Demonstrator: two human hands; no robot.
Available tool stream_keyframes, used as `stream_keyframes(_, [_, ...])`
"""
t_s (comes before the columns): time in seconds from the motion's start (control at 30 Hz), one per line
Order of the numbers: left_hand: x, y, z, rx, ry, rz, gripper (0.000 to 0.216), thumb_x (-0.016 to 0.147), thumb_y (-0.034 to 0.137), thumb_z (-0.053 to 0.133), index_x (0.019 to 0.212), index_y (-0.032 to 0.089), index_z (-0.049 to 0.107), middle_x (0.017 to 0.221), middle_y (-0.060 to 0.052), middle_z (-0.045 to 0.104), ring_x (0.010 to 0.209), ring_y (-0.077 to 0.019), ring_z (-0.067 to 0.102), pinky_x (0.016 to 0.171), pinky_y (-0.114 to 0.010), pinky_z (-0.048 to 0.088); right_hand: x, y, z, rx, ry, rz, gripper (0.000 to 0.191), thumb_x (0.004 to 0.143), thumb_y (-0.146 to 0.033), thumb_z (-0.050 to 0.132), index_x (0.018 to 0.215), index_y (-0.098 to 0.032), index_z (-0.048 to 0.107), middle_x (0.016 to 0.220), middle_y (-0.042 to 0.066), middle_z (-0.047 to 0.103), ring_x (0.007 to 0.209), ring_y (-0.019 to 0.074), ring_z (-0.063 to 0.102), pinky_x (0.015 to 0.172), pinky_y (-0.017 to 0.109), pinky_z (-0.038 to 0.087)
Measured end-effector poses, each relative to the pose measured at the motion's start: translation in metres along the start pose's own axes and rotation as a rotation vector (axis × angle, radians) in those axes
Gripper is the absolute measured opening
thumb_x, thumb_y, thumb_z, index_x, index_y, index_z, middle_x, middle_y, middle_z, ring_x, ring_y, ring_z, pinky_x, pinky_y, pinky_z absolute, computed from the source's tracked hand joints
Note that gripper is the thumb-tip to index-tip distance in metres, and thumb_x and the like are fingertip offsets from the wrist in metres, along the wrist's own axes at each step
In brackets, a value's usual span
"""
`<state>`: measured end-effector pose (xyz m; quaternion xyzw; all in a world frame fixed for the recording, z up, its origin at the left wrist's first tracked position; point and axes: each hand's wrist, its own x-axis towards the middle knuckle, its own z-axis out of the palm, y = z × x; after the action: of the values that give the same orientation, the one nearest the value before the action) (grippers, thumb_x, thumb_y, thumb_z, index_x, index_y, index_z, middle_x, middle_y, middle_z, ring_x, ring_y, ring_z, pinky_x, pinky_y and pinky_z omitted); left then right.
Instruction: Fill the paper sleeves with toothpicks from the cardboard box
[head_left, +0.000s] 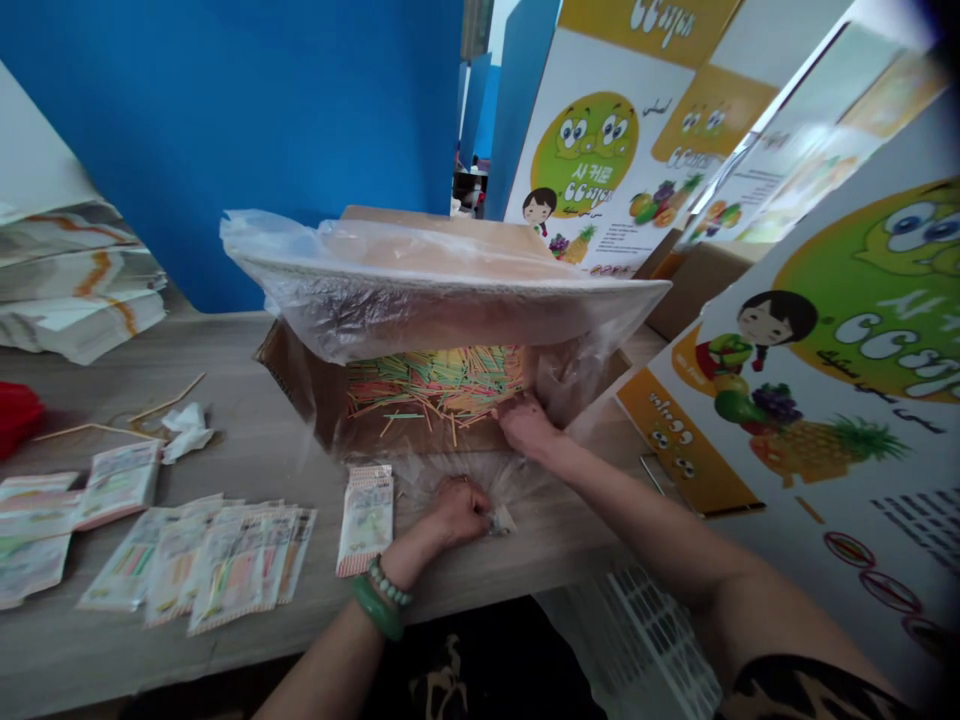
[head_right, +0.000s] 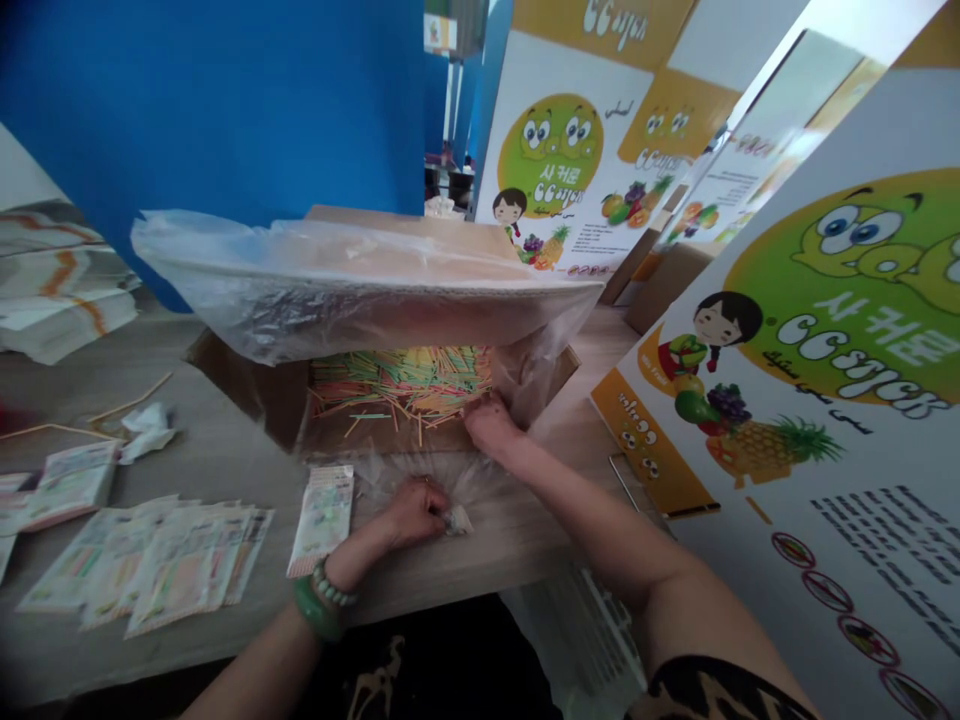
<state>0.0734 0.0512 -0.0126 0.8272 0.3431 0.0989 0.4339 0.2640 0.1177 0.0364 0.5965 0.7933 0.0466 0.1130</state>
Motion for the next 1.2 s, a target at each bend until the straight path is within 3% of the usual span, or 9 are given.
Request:
stream_keyframes(0.2, [0.000,0.004,0.002,0.173,0.035,-0.032,0.018,0.065,0.012,0.066,0.050,0.019,0.061,0.057,0.001,0.059,0.075,-0.0198,0.058,0.076,-0.031,0.040,0.001,0.008,-0.009,0.089,0.072,0.246,0.033,0.095,-0.031,0.050,0.111,-0.008,0.068,0.106,0.023,0.071,0.105,0.0315,0.064,0.084,0.037,0.044])
stream_keyframes(0.3, [-0.001,0.006,0.004,0.163,0.045,-0.046,0.013,0.067,0.015,0.069,0.055,0.019,0.065,0.062,0.000,0.064,0.078,-0.0207,0.060,0.079,-0.032,0.042,0.007,0.005,-0.019,0.185,0.206,0.348,0.027,0.094,-0.028,0.049,0.108,-0.013,0.065,0.104,0.019,0.071,0.104,0.0285,0.064,0.087,0.036,0.043])
stream_keyframes(0.43, [-0.011,0.011,0.000,0.035,0.132,-0.065,0.010,0.073,0.014,0.065,0.064,0.018,0.069,0.077,-0.002,0.070,0.082,-0.0201,0.063,0.078,-0.030,0.045,0.027,-0.027,-0.020,0.712,0.337,0.203,0.024,0.094,-0.027,0.039,0.100,-0.018,0.060,0.099,0.011,0.070,0.098,0.0217,0.064,0.090,0.033,0.044])
stream_keyframes(0.57, [-0.035,0.007,-0.026,-0.115,0.303,-0.079,0.012,0.078,0.015,0.063,0.068,0.016,0.069,0.083,-0.004,0.070,0.082,-0.0182,0.063,0.077,-0.028,0.048,0.046,-0.079,-0.003,1.287,0.287,-0.006,0.020,0.090,-0.028,0.038,0.088,-0.020,0.055,0.090,0.005,0.068,0.088,0.0171,0.063,0.085,0.030,0.047])
stream_keyframes(0.67, [-0.051,-0.003,-0.056,-0.085,0.490,-0.216,0.012,0.079,0.016,0.062,0.070,0.017,0.069,0.080,-0.004,0.069,0.081,-0.0192,0.063,0.080,-0.031,0.050,0.052,-0.103,0.008,1.379,0.224,-0.023,0.018,0.083,-0.027,0.046,0.097,-0.020,0.056,0.083,0.001,0.066,0.083,0.0169,0.062,0.085,0.030,0.047])
stream_keyframes(0.77, [-0.050,-0.010,-0.080,-0.054,0.669,-0.187,0.014,0.081,0.014,0.060,0.084,0.018,0.073,0.110,-0.008,0.071,0.105,-0.0232,0.064,0.096,-0.036,0.049,0.052,-0.109,0.012,1.391,0.249,-0.007,0.028,0.079,-0.025,0.051,0.105,-0.021,0.056,0.086,0.000,0.067,0.085,0.0177,0.060,0.084,0.030,0.047])
stream_keyframes(0.9, [-0.023,-0.010,-0.091,-0.094,0.646,-0.022,0.019,0.079,0.009,0.059,0.088,0.019,0.073,0.145,-0.009,0.057,0.136,-0.0255,0.049,0.114,-0.039,0.038,0.050,-0.108,0.013,1.382,0.280,0.031,0.017,0.079,-0.024,0.048,0.091,-0.023,0.059,0.094,0.004,0.068,0.090,0.0189,0.058,0.085,0.031,0.048])
stream_keyframes(1.03, [-0.006,-0.014,-0.091,-0.352,0.560,-0.040,0.017,0.075,0.011,0.063,0.087,0.018,0.073,0.121,-0.010,0.072,0.120,-0.0266,0.061,0.107,-0.043,0.045,0.048,-0.106,0.016,1.449,0.247,0.064,0.018,0.078,-0.023,0.047,0.091,-0.024,0.059,0.089,0.004,0.068,0.085,0.0191,0.059,0.081,0.030,0.050])
stream_keyframes(1.2, [-0.025,-0.025,-0.093,-0.880,0.799,-0.094,0.032,0.075,0.028,0.069,0.105,0.016,0.071,0.099,-0.006,0.075,0.085,-0.0185,0.068,0.083,-0.034,0.054,0.048,-0.100,0.017,1.517,0.326,0.078,0.019,0.082,-0.027,0.042,0.091,-0.022,0.058,0.092,0.004,0.068,0.085,0.0181,0.062,0.081,0.029,0.050])
